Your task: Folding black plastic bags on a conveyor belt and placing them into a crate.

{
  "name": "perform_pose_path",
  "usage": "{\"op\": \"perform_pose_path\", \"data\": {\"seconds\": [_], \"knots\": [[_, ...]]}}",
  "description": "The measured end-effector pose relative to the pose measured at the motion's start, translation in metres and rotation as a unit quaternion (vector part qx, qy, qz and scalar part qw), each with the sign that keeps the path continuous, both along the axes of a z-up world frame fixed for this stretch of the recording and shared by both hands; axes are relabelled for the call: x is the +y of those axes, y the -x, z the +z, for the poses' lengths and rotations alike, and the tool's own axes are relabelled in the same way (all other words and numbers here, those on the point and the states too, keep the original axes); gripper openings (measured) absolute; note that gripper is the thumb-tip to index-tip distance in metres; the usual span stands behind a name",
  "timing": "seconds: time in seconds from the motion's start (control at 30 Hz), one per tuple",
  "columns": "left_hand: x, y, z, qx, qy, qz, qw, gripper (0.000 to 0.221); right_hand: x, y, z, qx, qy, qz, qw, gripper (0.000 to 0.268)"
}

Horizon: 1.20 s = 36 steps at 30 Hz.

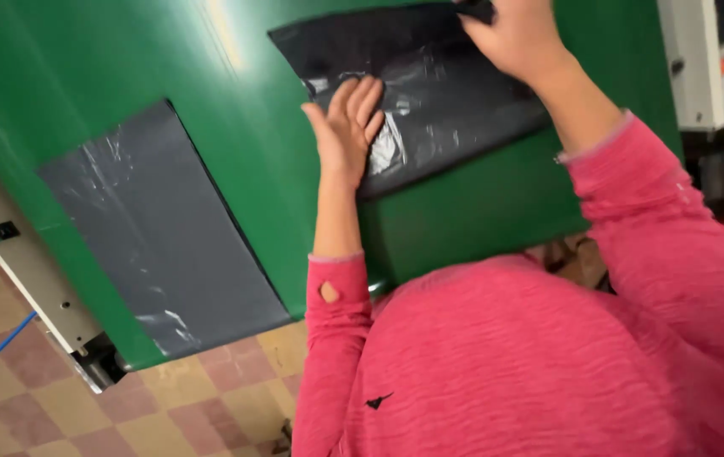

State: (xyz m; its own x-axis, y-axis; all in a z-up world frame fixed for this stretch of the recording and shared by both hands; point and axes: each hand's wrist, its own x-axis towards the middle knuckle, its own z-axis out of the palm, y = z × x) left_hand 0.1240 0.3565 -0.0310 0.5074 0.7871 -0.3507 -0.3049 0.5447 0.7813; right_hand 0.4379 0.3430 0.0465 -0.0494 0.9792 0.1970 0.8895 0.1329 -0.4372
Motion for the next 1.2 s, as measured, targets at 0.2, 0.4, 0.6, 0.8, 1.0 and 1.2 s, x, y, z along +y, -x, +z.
{"op": "perform_pose_path", "data": {"seconds": [0.2, 0.4, 0.6, 0.8, 1.0, 1.2], "knots": [[-0.013, 0.033, -0.021, -0.239, 0.210, 0.099, 0.943, 0.100, -0.130, 0.052, 0.035, -0.017, -0.106, -0.012, 0.994, 0.020], [-0.060, 0.053, -0.010, -0.065, 0.009, 0.136, 0.988, 0.065, -0.168, 0.059, 0.007, -0.049, -0.143, -0.031, 0.988, 0.020], [-0.106, 0.080, 0.054, 0.309, -0.456, 0.090, 0.830, 0.066, -0.185, 0.066, 0.008, -0.097, -0.159, -0.006, 0.982, 0.018], [-0.091, 0.075, 0.039, 0.489, -0.745, -0.039, 0.451, 0.023, -0.189, 0.136, 0.045, -0.125, -0.117, 0.040, 0.984, 0.045], [-0.066, 0.013, 0.098, 0.363, -0.623, -0.388, 0.574, 0.024, -0.212, 0.158, -0.018, 0.009, -0.090, 0.094, 0.991, 0.039], [0.007, -0.015, 0.009, 0.153, -0.157, -0.336, 0.916, 0.055, -0.219, 0.117, -0.081, 0.459, 0.075, -0.185, 0.866, 0.034]]}}
